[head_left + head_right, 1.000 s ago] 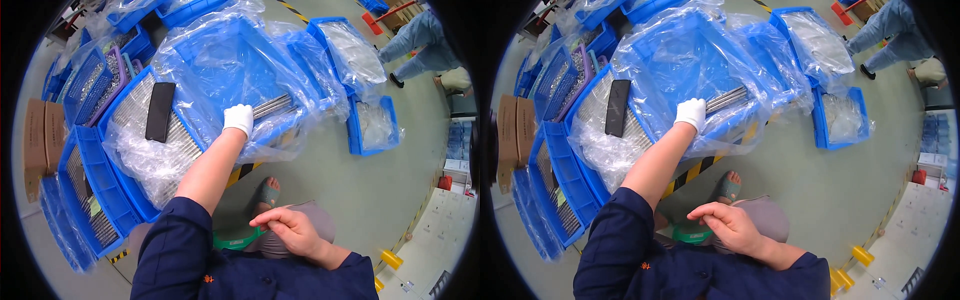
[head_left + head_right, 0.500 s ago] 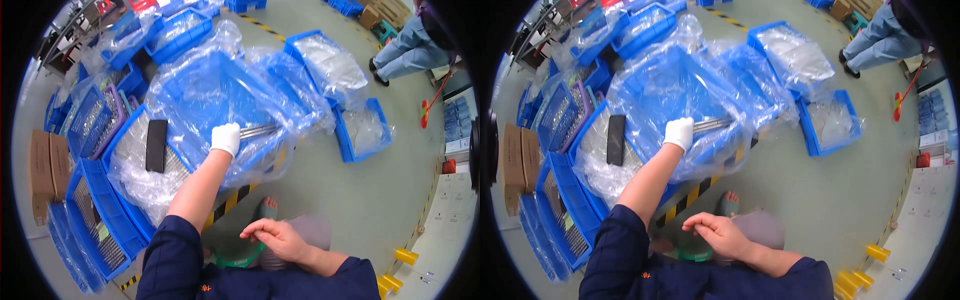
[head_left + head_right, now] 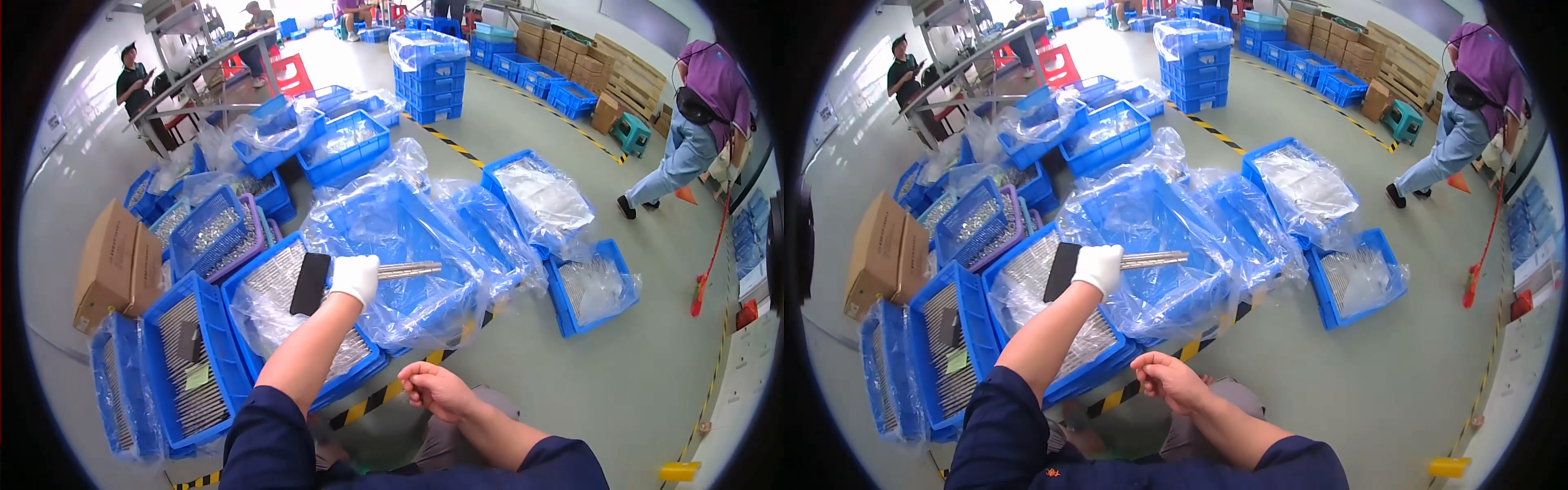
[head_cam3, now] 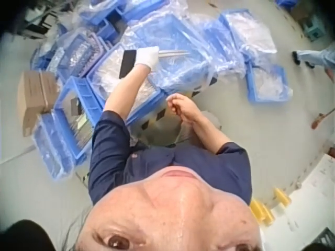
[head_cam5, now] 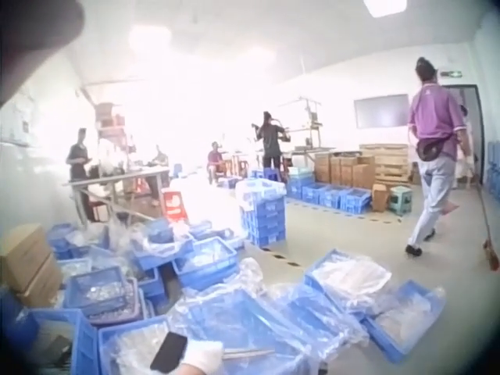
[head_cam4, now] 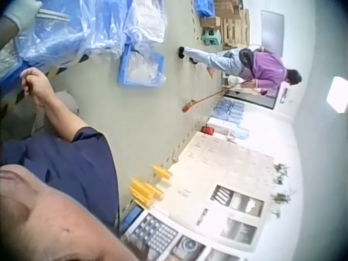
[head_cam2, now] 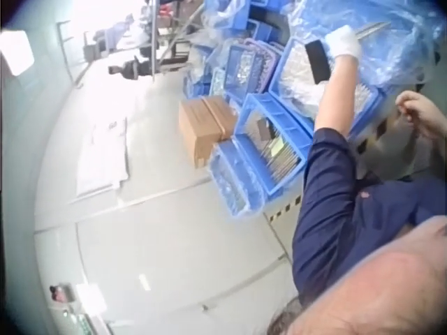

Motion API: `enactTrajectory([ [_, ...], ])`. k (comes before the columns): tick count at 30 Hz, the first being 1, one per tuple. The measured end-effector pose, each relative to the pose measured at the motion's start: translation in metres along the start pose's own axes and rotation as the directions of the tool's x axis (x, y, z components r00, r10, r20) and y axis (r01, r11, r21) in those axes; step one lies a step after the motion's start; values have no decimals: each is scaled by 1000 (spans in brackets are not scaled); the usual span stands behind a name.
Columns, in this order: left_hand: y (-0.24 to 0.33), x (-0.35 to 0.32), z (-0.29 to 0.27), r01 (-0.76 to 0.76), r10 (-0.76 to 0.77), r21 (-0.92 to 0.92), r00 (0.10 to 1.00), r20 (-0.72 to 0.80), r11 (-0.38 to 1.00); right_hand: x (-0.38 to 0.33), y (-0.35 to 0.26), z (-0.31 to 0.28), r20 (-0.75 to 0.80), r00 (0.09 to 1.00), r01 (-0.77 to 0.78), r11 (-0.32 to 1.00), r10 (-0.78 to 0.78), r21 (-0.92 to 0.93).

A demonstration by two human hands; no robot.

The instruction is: Sorting and organizing bundles of long metal rods into plastic bags and blue industrial crates.

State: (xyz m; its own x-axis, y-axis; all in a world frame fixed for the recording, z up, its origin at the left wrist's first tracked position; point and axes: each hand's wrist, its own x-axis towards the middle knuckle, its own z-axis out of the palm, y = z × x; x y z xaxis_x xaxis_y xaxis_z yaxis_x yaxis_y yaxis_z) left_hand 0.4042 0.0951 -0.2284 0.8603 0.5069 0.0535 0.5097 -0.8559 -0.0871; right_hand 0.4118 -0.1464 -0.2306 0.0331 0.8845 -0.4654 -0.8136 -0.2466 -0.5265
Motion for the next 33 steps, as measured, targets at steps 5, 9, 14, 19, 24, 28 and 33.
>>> enactTrajectory([
  [5, -26, -60, -48, 171, -171, -247, 985, 24, 954, 18, 9, 9, 66, 990, 132, 982, -124, -135],
  [9, -35, -126, -64, 167, -92, -557, 983, 161, 814, 23, 5, 23, -6, 965, 246, 913, -263, -325],
  [14, -6, -206, -101, 396, 297, -901, 851, 433, 178, 21, -1, 48, 324, 917, 298, 938, -231, -175],
  [19, -10, -251, -81, 693, 553, -615, 701, 451, -377, 22, 18, 84, 389, 891, 283, 956, -233, -76],
  [24, -27, -253, -64, 515, 470, -280, 856, 217, -810, 54, 16, 106, 170, 950, 259, 965, -261, 33],
  [28, -28, -246, -71, 145, 105, -205, 975, 195, -968, 72, -2, 109, 120, 887, 445, 895, -446, 34],
  [33, -29, -233, -20, -59, -93, -96, 912, 399, -994, 84, 28, 120, -6, 878, 479, 878, -479, -24],
])
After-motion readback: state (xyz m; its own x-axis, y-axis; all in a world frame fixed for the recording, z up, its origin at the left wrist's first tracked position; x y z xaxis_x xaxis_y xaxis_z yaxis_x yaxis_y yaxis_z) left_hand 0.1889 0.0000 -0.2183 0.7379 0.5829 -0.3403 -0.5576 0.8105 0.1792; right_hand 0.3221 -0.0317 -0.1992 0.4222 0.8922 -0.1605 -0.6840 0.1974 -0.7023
